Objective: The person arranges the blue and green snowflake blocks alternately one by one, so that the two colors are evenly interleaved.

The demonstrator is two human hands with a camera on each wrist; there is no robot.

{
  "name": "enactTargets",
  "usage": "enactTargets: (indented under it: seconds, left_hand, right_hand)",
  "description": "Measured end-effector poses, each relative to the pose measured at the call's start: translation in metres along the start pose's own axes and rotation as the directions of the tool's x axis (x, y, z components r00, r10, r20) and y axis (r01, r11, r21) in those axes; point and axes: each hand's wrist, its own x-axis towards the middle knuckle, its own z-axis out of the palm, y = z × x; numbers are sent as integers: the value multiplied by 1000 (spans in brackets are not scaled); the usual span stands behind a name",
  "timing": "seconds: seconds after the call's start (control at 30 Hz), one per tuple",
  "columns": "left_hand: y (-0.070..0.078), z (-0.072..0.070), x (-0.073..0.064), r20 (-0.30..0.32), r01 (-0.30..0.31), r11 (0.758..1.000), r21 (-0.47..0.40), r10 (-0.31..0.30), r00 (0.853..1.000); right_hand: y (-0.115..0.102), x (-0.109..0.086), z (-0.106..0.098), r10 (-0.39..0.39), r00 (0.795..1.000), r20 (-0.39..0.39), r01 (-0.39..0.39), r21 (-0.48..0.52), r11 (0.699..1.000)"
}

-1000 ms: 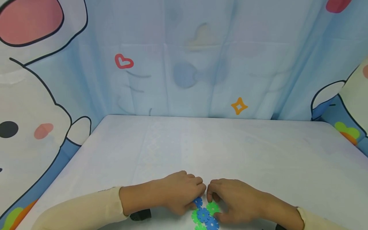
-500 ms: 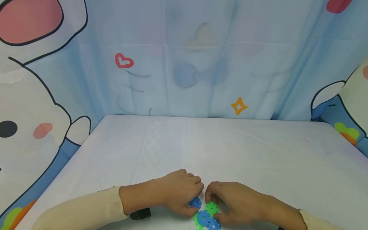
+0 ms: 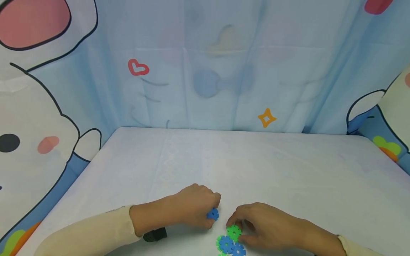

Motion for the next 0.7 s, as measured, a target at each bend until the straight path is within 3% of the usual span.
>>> enactTargets:
  seconds: [0.33, 0.7]
  left_hand:
    - [-4, -2, 0, 3, 17, 990, -141, -17, 1000]
    - [-9, 3, -1, -71, -89, 993, -84, 83, 994]
  right_hand:
    - [3, 0, 0, -39, 999, 11, 39, 16, 999]
    - [4, -1, -1, -95, 995, -12, 95, -4, 996]
